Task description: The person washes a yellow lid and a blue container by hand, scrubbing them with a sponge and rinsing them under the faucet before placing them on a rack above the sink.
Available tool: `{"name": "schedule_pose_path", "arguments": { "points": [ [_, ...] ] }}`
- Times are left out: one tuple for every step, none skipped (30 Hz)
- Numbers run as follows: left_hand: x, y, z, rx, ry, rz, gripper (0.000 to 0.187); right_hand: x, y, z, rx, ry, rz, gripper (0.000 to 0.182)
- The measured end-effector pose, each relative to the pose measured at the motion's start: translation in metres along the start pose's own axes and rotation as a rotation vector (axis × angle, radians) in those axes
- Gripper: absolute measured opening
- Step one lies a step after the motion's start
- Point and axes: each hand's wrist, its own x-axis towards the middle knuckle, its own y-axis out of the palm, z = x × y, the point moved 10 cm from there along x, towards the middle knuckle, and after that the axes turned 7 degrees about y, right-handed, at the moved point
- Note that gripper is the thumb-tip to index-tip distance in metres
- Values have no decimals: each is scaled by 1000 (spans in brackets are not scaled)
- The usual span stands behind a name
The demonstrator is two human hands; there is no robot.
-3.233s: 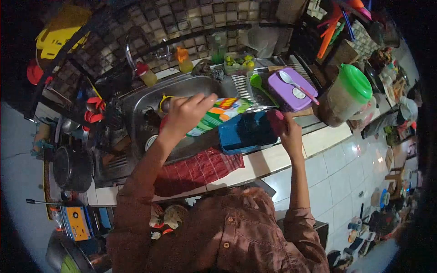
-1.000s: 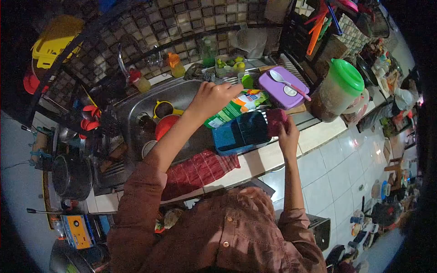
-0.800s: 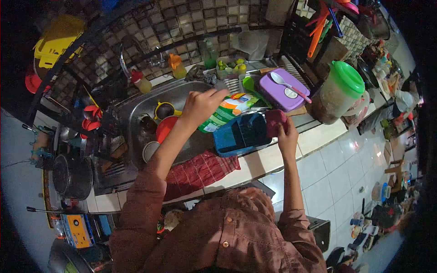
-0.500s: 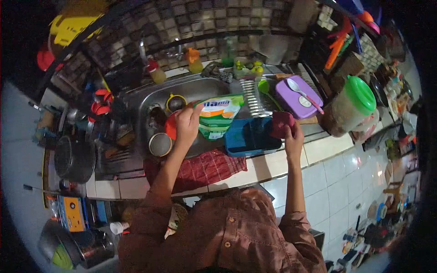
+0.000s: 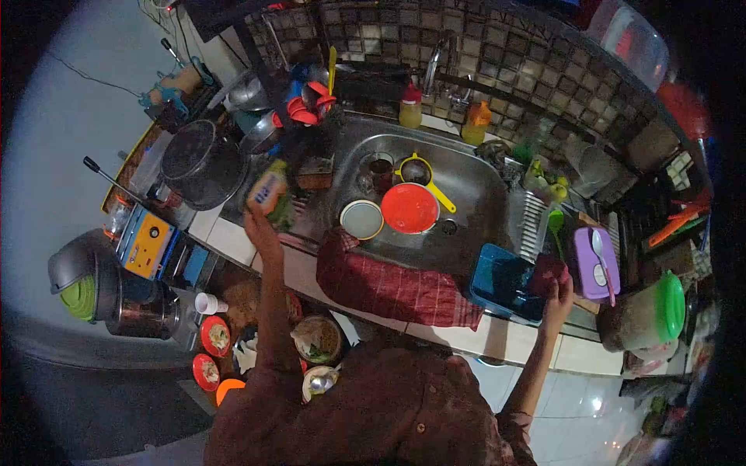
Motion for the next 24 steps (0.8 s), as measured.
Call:
{"name": "schedule_pose_path", "arguments": {
  "points": [
    [10, -9, -14, -33, 103, -59, 41, 0, -1, 1, -53, 15, -20, 38],
    [19, -17, -26, -64, 206, -116, 41, 0, 1, 4, -53, 16, -18, 38],
    [30, -20, -19, -63, 205, -117, 41, 0, 5, 9, -56, 6, 9, 38],
    [42, -27, -6, -12, 194, -177, 42, 1, 9, 13, -57, -4, 34, 37],
    [53, -36, 8, 40, 180, -236, 42, 2, 11, 14, -58, -2, 33, 37],
    [62, -38, 23, 40, 177, -232, 42, 2, 13, 17, -107, -30, 29, 34],
    [70, -35, 42, 47, 143, -195, 44, 2, 13, 20, -159, -58, 22, 32],
    [76, -33, 59, 51, 107, -154, 45, 3, 12, 20, -170, -53, 12, 32],
    [78, -36, 71, 44, 94, -137, 45, 3, 15, 24, -200, -96, 49, 32],
    [77, -49, 71, 231, 189, -196, 46, 2, 17, 27, -233, -137, 79, 32],
    [73, -56, 69, 413, 287, -246, 49, 0, 16, 28, -164, -124, 70, 31],
    [65, -54, 67, 590, 394, -289, 51, 1, 12, 21, -133, -108, 51, 30],
    [50, -44, 61, 763, 509, -332, 54, 2, 6, 14, -101, -93, 30, 30],
    [30, -35, 48, 716, 468, -359, 54, 0, -2, 12, -117, -80, -7, 30],
    [2, -25, 12, 671, 427, -389, 55, -1, -4, 11, -106, -70, 0, 29],
    [-31, -2, -32, 707, 350, -327, 53, -3, -4, 12, -94, -62, 13, 28],
    [-53, 34, -40, 440, 307, -41, 53, -6, -6, 18, -102, -56, -9, 28],
    [-81, 74, -51, 172, 252, 235, 58, -10, -5, 24, -121, -27, -10, 27],
    [-117, 119, -45, -48, -211, 468, 47, -11, -6, 27, -141, 1, -6, 27],
    [-140, 149, -73, 585, 99, 708, 34, -10, -10, 23, -128, -76, -44, 26],
    [-181, 185, -74, 157, 146, 848, 32, -10, -11, 25, -135, -75, -49, 26],
    [-212, 210, -90, 138, 217, 948, 36, -11, -5, 28, -180, -77, -36, 27],
    [-238, 234, -99, 208, 326, 1042, 37, -10, -2, 30, -223, -78, -25, 28],
    [-258, 250, -101, 258, 435, 1031, 40, -8, 0, 36, -319, -290, -66, 30]
  ]
}}
